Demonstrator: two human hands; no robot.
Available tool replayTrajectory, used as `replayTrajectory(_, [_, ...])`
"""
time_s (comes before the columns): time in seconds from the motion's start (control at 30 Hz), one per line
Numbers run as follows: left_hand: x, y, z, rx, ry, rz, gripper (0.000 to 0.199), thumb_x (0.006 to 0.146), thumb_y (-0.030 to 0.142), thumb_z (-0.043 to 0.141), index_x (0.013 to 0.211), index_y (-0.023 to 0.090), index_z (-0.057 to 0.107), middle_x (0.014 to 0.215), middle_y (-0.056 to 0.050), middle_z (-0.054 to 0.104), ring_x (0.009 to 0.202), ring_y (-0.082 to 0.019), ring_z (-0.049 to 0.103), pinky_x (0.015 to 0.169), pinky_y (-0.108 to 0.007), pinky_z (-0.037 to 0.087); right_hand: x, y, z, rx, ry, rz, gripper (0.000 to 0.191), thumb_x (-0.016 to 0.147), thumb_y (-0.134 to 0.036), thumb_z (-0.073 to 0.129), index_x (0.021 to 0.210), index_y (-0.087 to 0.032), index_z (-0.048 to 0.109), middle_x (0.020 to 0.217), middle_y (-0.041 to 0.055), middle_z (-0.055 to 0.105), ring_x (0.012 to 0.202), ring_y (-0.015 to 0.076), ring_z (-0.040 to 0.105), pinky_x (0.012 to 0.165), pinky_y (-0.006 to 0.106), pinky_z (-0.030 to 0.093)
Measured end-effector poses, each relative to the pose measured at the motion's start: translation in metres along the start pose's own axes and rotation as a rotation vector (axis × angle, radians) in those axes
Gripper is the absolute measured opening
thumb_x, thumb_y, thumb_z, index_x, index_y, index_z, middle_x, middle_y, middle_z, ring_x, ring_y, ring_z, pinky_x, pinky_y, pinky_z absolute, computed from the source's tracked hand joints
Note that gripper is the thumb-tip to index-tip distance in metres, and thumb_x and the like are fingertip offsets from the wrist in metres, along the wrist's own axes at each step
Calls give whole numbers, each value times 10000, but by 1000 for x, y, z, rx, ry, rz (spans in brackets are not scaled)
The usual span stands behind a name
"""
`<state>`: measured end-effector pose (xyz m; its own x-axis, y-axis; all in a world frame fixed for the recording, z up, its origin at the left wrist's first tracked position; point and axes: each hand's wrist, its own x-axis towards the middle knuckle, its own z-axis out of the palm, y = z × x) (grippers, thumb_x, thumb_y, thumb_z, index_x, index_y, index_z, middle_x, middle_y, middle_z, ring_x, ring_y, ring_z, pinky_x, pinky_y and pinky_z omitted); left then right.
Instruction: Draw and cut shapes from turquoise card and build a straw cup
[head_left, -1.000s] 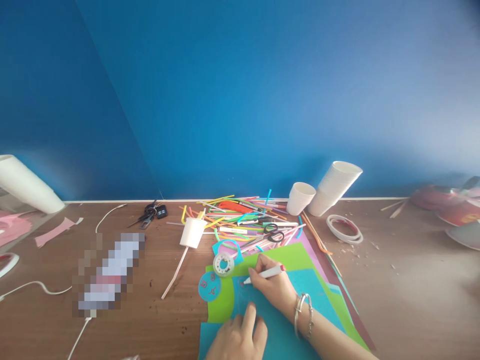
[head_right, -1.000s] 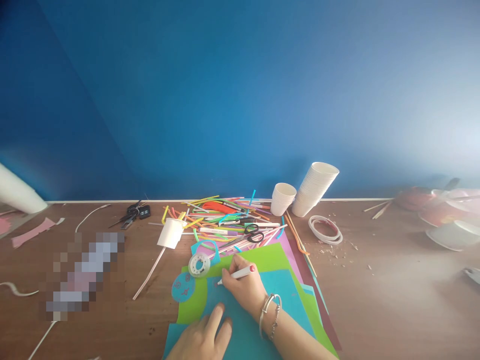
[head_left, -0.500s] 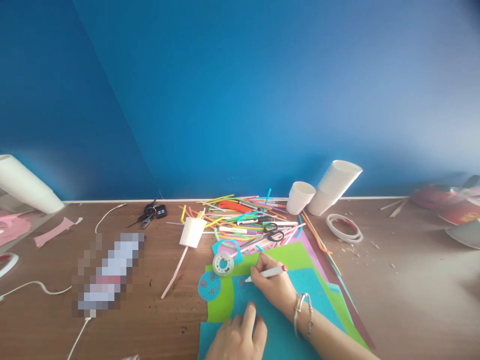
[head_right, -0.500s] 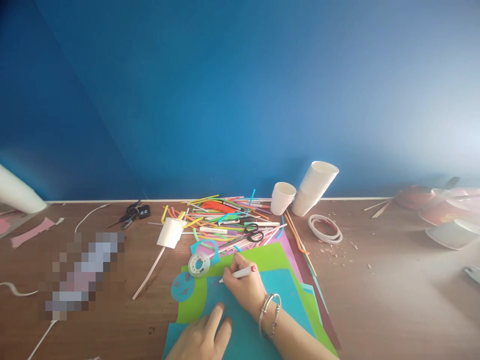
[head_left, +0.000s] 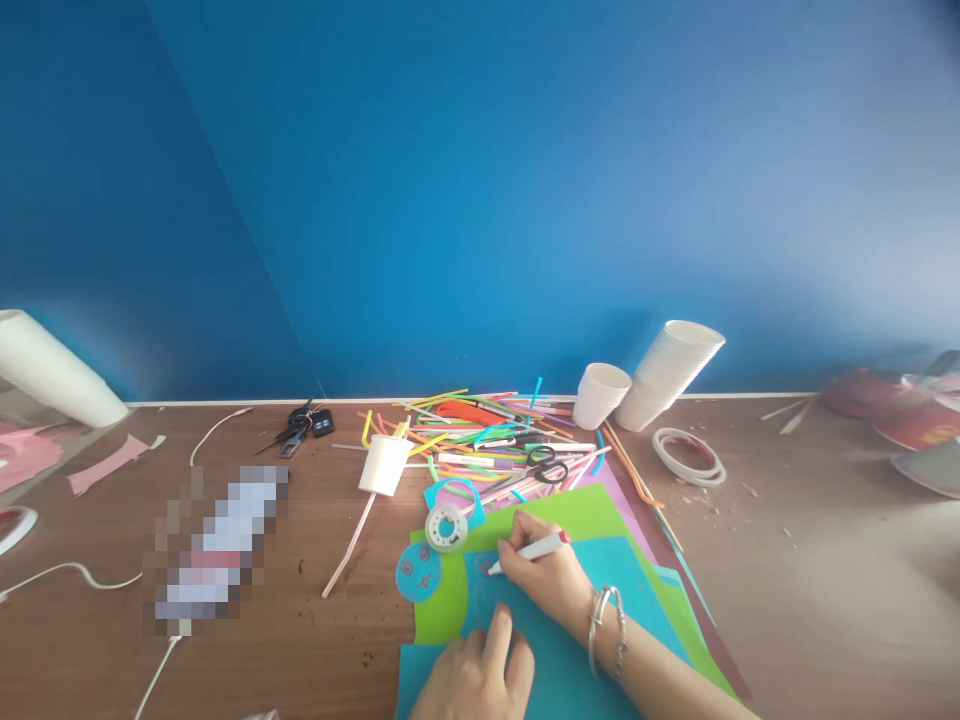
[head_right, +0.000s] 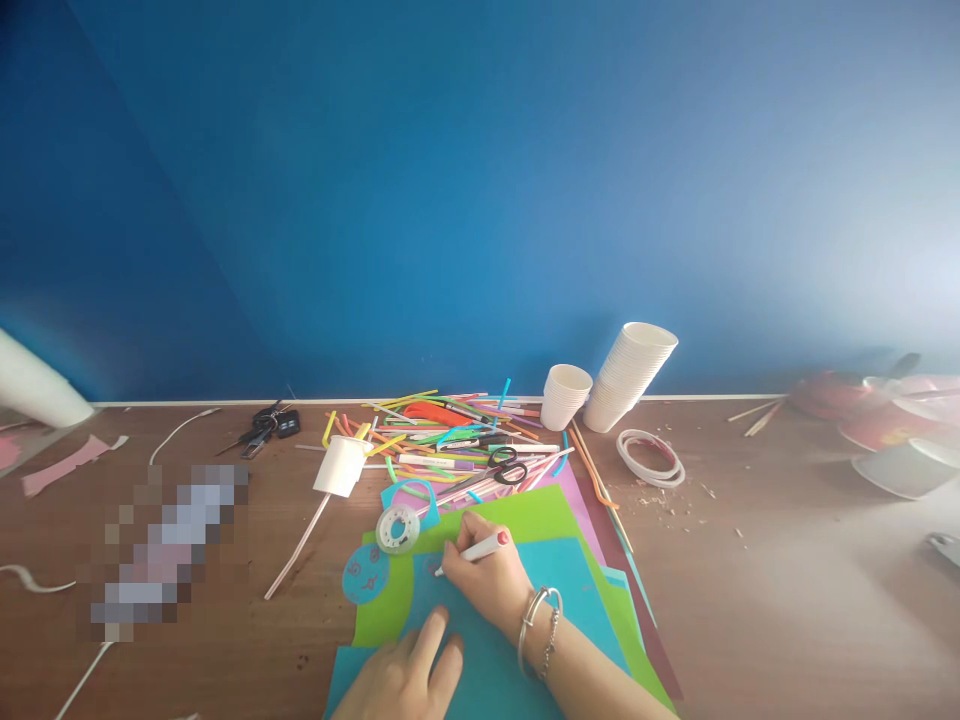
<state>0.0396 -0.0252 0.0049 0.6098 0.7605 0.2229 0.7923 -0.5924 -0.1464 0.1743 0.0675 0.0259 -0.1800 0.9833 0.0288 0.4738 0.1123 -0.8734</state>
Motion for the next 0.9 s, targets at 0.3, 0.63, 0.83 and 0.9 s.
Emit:
replayTrajectory(0.3, [0,0,2,19,5,10,194,859,112,415,992,180,540,1022,-99,643,579,-136,620,466,-226,519,-1,-1,0,-10,-7,7,248,690,-211,521,535,-232,328,433,-90,337,431,91,314,433,214,276])
replayTrajectory(0.63, [-2,0,17,12,51,45,176,851,133,442,984,178,549,1031,-103,642,575,-133,625,459,-211,511,12,-3,-30,564,218,207,346,777,-427,513,548,-239,333,410,-81,355,390,92,300,407,234,226])
replayTrajectory(0.83, [-1,0,12,-6,19,12,180,875,118,406,936,173,565,1140,-110,623,566,-99,610,496,-192,509,1,0,-49,327,37,163,280,713,-338,597,552,-226,397,424,-68,444,411,90,332,434,230,270])
replayTrajectory(0.9, [1,0,10,17,28,21,175,881,114,400,895,167,566,1135,-105,637,554,-96,608,493,-191,509,-4,7,-45,240,-11,119,251,704,-318,598,562,-222,415,456,-46,511,432,99,379,440,228,297])
